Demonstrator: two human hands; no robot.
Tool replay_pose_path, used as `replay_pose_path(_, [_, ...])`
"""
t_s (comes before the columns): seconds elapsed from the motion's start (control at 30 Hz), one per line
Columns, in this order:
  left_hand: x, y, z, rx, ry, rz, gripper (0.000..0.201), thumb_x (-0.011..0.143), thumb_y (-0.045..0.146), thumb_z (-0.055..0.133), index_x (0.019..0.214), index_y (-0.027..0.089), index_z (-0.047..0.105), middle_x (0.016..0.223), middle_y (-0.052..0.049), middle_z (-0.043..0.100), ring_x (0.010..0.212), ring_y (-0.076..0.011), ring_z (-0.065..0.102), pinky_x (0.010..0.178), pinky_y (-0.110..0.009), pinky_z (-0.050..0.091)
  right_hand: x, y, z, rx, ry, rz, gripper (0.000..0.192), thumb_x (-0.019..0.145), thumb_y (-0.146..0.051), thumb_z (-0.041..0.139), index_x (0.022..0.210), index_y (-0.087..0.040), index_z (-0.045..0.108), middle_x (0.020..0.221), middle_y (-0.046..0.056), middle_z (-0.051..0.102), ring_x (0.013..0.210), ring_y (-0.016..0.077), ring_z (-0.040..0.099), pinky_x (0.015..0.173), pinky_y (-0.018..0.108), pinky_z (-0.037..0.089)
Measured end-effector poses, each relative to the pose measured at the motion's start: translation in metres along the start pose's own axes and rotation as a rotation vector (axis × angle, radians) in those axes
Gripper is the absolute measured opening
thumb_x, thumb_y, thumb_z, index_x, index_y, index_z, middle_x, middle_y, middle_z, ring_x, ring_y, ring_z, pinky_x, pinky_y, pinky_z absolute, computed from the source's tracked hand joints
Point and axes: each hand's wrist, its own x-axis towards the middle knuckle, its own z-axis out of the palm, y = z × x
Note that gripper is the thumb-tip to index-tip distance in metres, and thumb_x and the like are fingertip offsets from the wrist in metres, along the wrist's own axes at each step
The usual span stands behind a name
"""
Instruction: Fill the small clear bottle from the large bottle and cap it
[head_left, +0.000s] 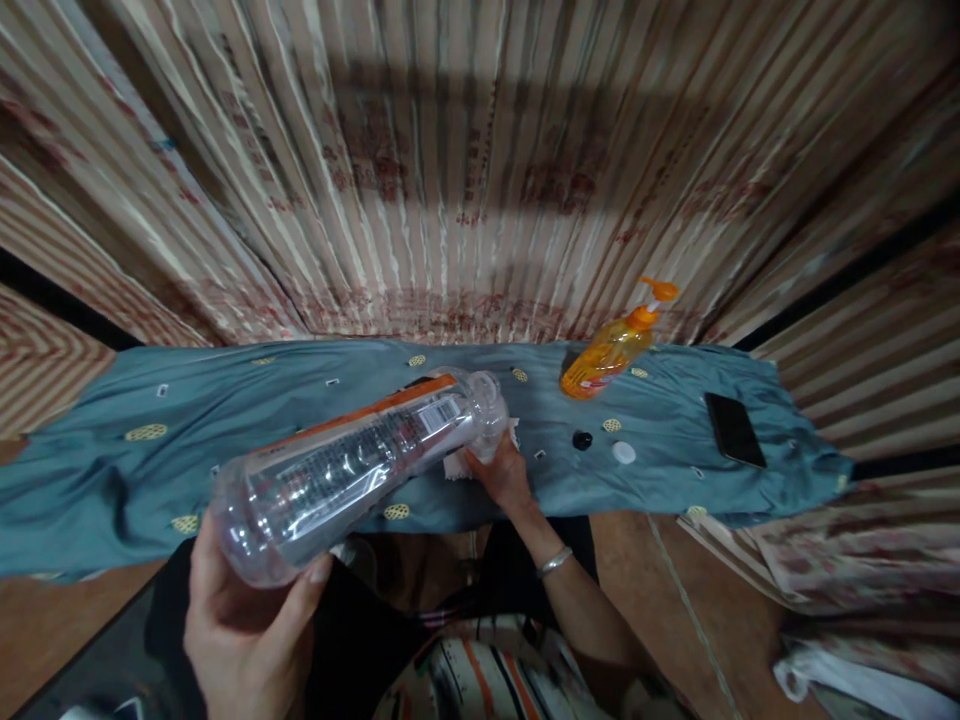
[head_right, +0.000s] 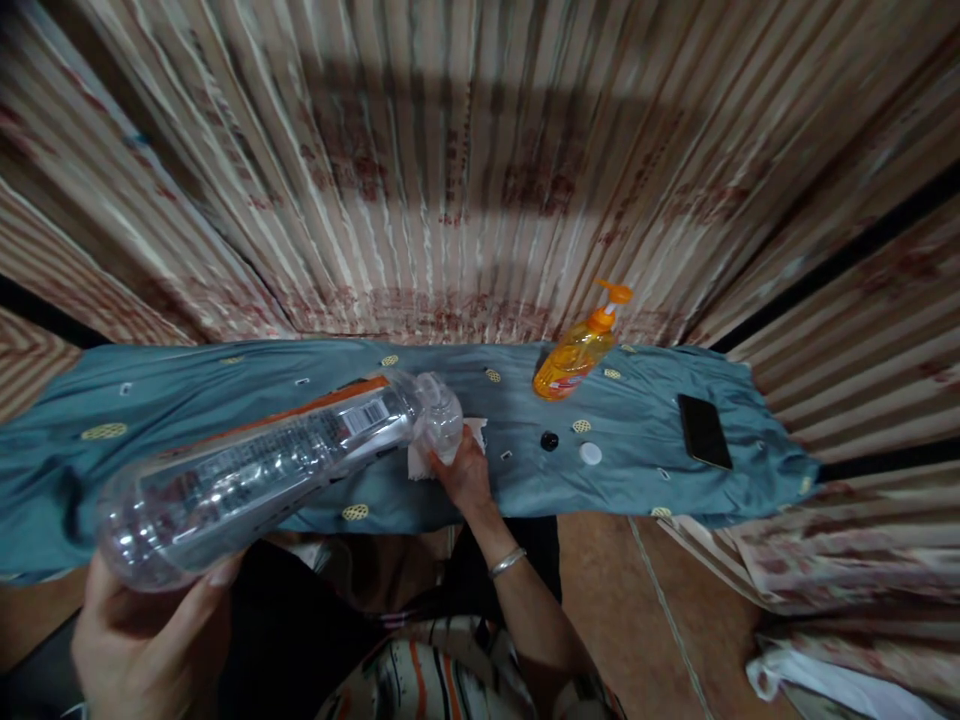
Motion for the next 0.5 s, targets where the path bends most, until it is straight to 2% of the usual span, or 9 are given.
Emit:
replay_pose_path(0.13, [0.0024, 0.0024, 0.0022, 0.023, 0.021, -0.018, 0.103, 0.035, 0.035, 0.115, 0.134, 0.030, 0.087, 0.133, -0.006, 0.087, 0.144, -0.0415, 0.076, 0.137, -0.058, 0.050, 0.0010, -0.0039, 0.0020, 0.055, 0.002, 0.045, 0.063, 0.091, -0.037, 0.091, 0.145, -0.016, 0.067, 0.128, 0.021, 0.089, 0.119, 0.0393, 0.089, 0.102, 0.052, 0.075])
replay_pose_path(0.2, [0.0036, 0.0023, 0.0021, 0.017, 0.033, -0.021, 0.108, 0.033, 0.033, 0.114, 0.137, 0.029, 0.086, 0.134, -0.007, 0.087, 0.143, -0.0401, 0.077, 0.134, -0.054, 0.054, 0.0014, -0.0054, 0.0032, 0.071, 0.007, 0.048, 0.063, 0.090, -0.034, 0.092, 0.145, -0.018, 0.067, 0.129, 0.020, 0.089, 0.119, 0.0391, 0.089, 0.103, 0.052, 0.075])
replay_pose_path(0.33, [0.0065, 0.0001, -0.0010, 0.029, 0.028, 0.031, 0.102, 0.045, 0.033, 0.110, 0.144, 0.032, 0.084, 0.140, -0.005, 0.086, 0.140, -0.0330, 0.080, 0.124, -0.042, 0.062, 0.0025, -0.0075, 0.0034, 0.070, 0.006, 0.054, 0.061, 0.087, -0.032, 0.095, 0.141, -0.021, 0.069, 0.128, 0.017, 0.090, 0.119, 0.0392, 0.089, 0.104, 0.053, 0.075])
replay_pose_path(0.4, [0.0075, 0.0002, -0.0031, 0.057, 0.033, 0.029, 0.100, 0.046, 0.032, 0.109, 0.144, 0.034, 0.085, 0.140, -0.004, 0.087, 0.139, -0.0322, 0.080, 0.124, -0.042, 0.062, 0.0032, -0.0086, 0.0025, 0.076, -0.002, 0.061, 0.058, 0.087, -0.031, 0.094, 0.139, -0.023, 0.069, 0.126, 0.015, 0.090, 0.117, 0.0379, 0.089, 0.102, 0.052, 0.075])
replay_pose_path(0.5, [0.0071, 0.0025, -0.0053, 0.085, 0.034, 0.007, 0.103, 0.043, 0.035, 0.110, 0.143, 0.035, 0.086, 0.141, -0.003, 0.087, 0.143, -0.0352, 0.078, 0.130, -0.049, 0.058, 0.0041, -0.0109, 0.0008, 0.098, -0.009, 0.070, 0.055, 0.087, -0.029, 0.093, 0.137, -0.023, 0.070, 0.125, 0.014, 0.090, 0.117, 0.0368, 0.089, 0.101, 0.049, 0.075])
